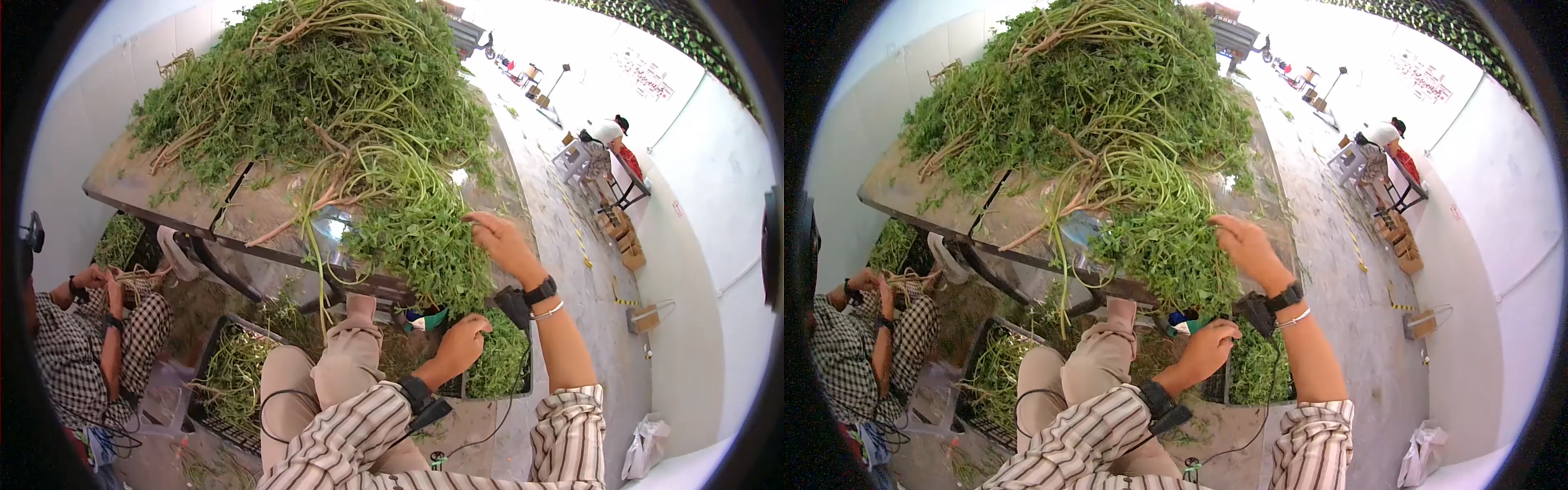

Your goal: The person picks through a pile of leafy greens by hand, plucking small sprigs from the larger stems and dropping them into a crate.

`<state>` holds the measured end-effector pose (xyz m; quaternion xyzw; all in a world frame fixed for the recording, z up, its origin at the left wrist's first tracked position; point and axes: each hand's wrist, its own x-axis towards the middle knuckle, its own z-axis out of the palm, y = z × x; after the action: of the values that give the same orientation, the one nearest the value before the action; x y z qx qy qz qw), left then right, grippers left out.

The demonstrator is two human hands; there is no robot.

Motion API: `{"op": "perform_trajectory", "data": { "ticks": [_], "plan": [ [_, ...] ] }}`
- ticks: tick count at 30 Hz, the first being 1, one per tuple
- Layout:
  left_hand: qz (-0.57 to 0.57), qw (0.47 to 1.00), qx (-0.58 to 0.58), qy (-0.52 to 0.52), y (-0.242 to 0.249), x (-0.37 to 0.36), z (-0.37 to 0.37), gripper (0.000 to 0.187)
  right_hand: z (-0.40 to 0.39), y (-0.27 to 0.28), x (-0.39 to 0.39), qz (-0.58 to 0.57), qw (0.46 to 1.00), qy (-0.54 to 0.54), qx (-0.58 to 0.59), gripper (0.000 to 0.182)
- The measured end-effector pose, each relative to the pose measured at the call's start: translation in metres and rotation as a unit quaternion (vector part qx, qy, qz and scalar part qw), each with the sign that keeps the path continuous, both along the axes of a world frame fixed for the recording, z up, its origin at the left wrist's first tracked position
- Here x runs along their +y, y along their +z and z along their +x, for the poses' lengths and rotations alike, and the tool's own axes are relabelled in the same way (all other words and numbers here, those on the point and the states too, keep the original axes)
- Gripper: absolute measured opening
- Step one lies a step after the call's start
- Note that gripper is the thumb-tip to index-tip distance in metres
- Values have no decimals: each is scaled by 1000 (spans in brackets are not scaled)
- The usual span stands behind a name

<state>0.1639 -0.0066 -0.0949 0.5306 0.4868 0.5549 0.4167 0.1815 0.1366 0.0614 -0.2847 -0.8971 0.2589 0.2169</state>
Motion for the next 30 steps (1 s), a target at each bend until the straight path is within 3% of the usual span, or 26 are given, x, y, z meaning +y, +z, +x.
{"op": "perform_trajectory", "data": {
  "ticks": [2,7,9,20,22,28,30],
  "plan": [
    [17,999,43,5,-1,-1,-1,19,-11,-9,-1,-16,996,27,-81,31],
    [6,998,55,1,0,-1,-6,21,-17,-10,6,79,987,48,-134,28],
    [-24,998,56,-25,4,-4,-7,23,-12,-2,9,103,971,-11,-216,23],
    [-23,998,38,-37,6,-5,-6,24,27,2,53,192,965,-99,-148,15],
    [-25,999,25,-34,6,-4,-5,24,35,-13,56,116,977,-155,-87,18],
    [-10,999,24,-18,3,-3,-1,22,52,-32,66,-41,984,-162,-64,26],
    [-11,999,33,-21,6,-4,-2,22,52,-33,69,23,987,-149,-56,24]
  ]
}}
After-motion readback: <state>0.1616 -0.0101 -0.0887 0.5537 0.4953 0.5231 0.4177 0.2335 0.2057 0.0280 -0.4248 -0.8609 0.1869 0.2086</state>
